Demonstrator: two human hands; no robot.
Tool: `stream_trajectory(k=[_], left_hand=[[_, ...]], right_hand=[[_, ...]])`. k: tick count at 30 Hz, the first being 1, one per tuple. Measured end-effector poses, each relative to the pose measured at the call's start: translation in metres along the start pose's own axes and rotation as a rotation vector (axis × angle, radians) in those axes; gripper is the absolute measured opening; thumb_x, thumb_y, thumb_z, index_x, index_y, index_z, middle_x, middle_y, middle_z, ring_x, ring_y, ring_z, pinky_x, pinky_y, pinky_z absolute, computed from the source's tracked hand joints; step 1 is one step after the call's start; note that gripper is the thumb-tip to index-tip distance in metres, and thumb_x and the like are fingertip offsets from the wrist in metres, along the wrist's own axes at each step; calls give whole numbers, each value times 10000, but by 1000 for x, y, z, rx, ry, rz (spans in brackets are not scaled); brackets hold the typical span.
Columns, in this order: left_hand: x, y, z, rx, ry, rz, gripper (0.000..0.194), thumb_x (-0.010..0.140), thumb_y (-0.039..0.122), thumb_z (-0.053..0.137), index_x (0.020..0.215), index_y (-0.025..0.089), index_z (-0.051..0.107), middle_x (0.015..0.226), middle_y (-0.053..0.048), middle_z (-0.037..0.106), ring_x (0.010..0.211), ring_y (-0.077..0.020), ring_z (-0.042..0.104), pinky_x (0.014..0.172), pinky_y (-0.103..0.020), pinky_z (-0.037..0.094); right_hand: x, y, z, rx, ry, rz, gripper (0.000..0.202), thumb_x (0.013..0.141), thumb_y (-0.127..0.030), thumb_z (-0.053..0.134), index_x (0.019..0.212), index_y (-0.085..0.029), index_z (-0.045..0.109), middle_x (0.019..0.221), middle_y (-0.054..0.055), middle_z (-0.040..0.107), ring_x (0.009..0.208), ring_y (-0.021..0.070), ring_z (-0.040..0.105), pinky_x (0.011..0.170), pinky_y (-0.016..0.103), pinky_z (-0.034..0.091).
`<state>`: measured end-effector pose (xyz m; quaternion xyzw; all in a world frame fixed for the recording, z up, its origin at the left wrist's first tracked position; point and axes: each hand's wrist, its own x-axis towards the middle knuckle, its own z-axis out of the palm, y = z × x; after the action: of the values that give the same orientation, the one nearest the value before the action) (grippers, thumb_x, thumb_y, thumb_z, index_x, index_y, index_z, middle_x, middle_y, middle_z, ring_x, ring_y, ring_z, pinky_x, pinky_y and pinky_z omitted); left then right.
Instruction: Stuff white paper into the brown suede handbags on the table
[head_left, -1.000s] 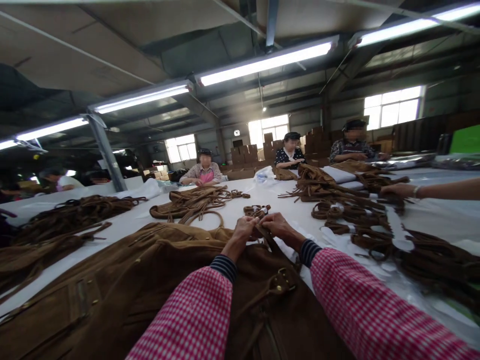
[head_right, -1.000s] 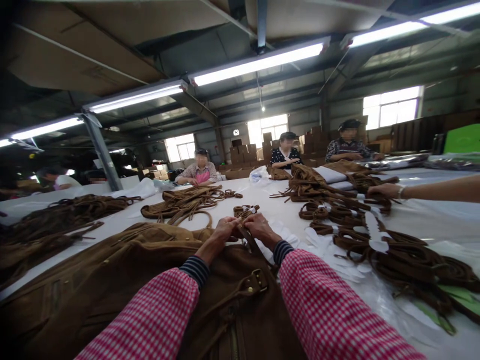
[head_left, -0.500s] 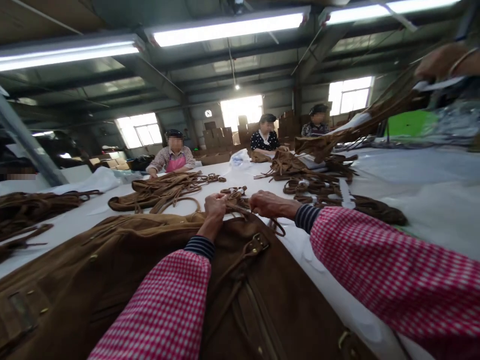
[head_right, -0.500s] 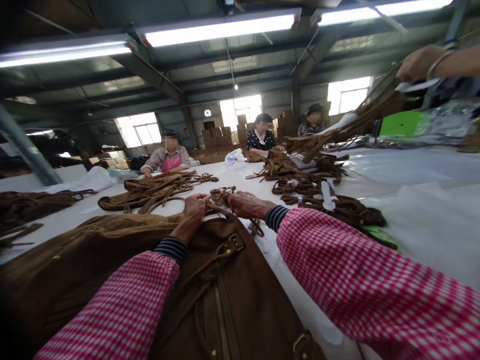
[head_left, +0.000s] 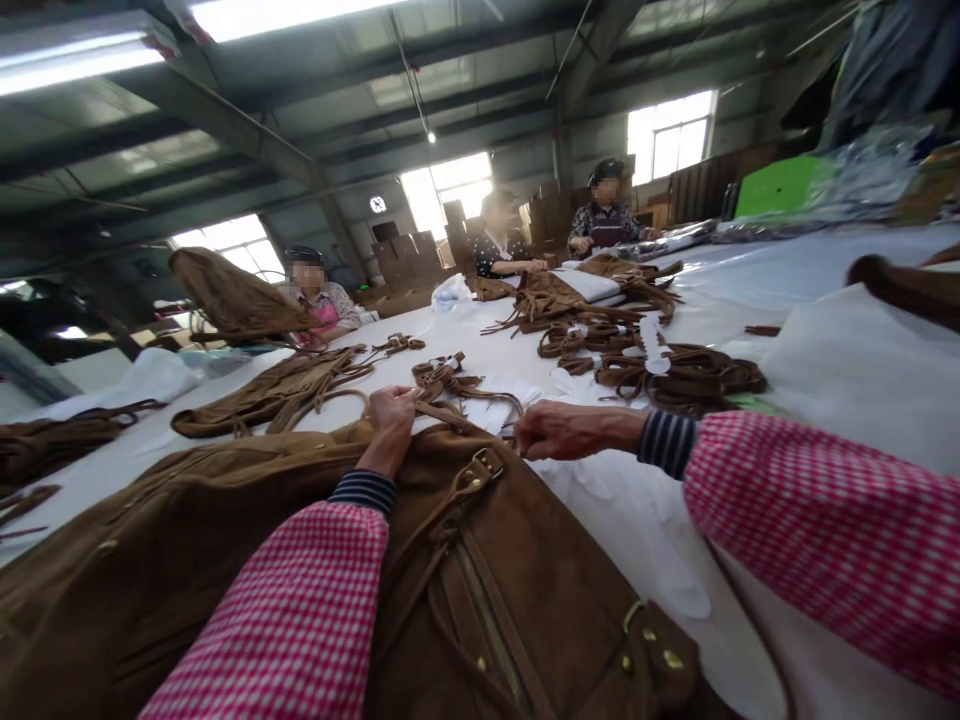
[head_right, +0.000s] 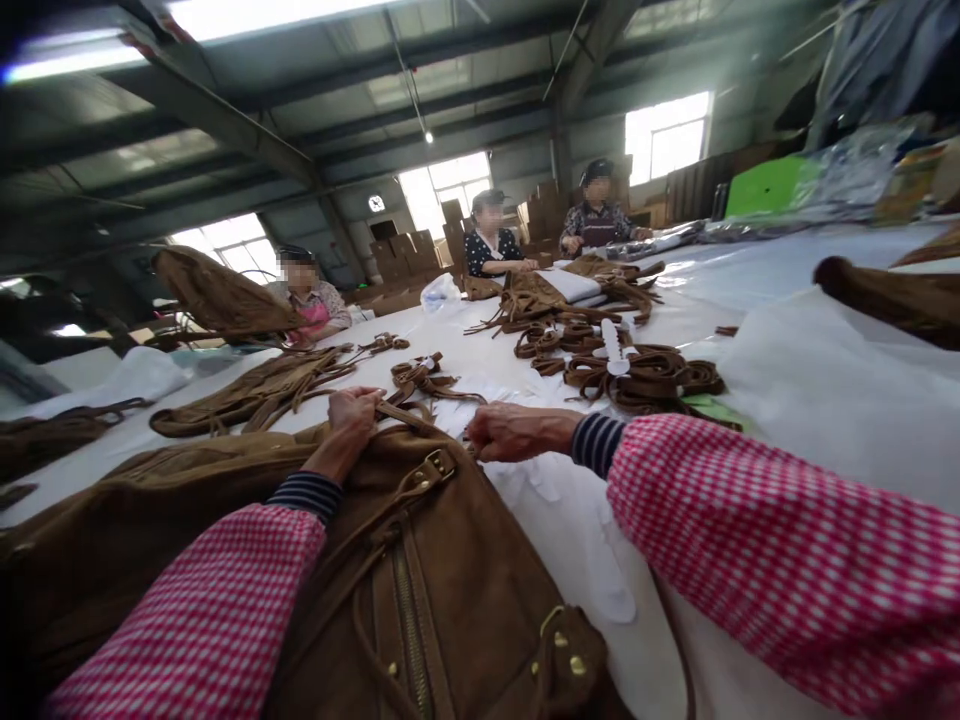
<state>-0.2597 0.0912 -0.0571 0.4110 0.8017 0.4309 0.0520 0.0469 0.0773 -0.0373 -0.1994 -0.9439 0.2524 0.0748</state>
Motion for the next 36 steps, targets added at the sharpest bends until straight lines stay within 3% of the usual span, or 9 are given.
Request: stream_trajectory(k=[8, 12, 16, 19, 23, 26, 28, 32, 36], left_hand=[[-2, 4, -2, 135, -24, -17, 242, 946, 363, 662, 988, 125, 684, 796, -11, 648, 684, -136, 601, 666, -290, 529], [-8, 17, -9, 211, 41, 105, 172, 883, 264, 667, 950, 115, 720, 736, -49, 641, 761, -221, 610, 753, -348, 507], [-33, 47, -26, 268, 72, 370, 225, 922, 240, 607, 1113, 145, 679, 1089, -91, 675, 1051, -267, 591, 1021, -435, 443], [-76, 81, -44, 300, -43, 615, 192, 969, 265, 566, 1089, 161, 673, 1183, -86, 645, 1137, -263, 557, 1080, -430, 397], [-180, 117, -71, 381, -486, 914, 229, 958, 410, 624, 844, 228, 700, 901, -9, 686, 883, -193, 618, 864, -307, 465], [-268, 116, -87, 489, -868, 1014, 419, 927, 637, 585, 796, 243, 639, 799, -29, 660, 766, -212, 599, 762, -344, 460], [-310, 103, -92, 421, -908, 939, 315, 897, 561, 677, 983, 263, 619, 957, -35, 685, 879, -234, 625, 812, -356, 471], [-337, 75, -91, 272, -856, 753, 336, 877, 236, 671, 1170, 277, 513, 1099, -35, 679, 977, -224, 639, 835, -332, 476], [-327, 70, -101, 84, -805, 568, 148, 896, 179, 559, 1018, 263, 548, 931, 3, 689, 827, -172, 643, 743, -275, 469]], right_hand=[[-78, -20, 4, 271, -210, 25, 144, 772, -63, 626, 832, -138, 733, 694, -36, 614, 639, 110, 533, 595, 207, 378], [-102, -25, 4, 145, 14, 5, 162, 857, -121, 612, 911, -180, 753, 924, 26, 687, 856, 164, 604, 805, 268, 431], [-150, -35, 6, 202, 173, 89, 239, 886, -173, 566, 1028, -241, 745, 1096, 49, 676, 1037, 214, 595, 941, 322, 421], [-188, -50, 13, 320, 116, 220, 224, 865, -201, 593, 1024, -273, 734, 1046, 42, 681, 954, 215, 612, 875, 317, 448], [-211, -71, 28, 307, 87, 232, 157, 855, -248, 666, 996, -305, 707, 1078, 41, 662, 1013, 235, 584, 909, 351, 433], [-207, -79, 40, 217, 90, 202, 48, 916, -281, 613, 917, -272, 660, 1031, 58, 630, 984, 244, 554, 884, 374, 429], [-200, -81, 47, 175, 108, 207, 74, 938, -260, 559, 918, -247, 628, 1037, 68, 606, 977, 244, 546, 877, 381, 434], [-188, -80, 57, 107, 139, 201, 82, 902, -220, 561, 970, -227, 606, 1063, 74, 588, 970, 236, 547, 876, 370, 440], [-178, -80, 64, 20, 128, 208, 50, 873, -238, 575, 917, -215, 579, 1021, 71, 607, 941, 238, 564, 817, 346, 424]])
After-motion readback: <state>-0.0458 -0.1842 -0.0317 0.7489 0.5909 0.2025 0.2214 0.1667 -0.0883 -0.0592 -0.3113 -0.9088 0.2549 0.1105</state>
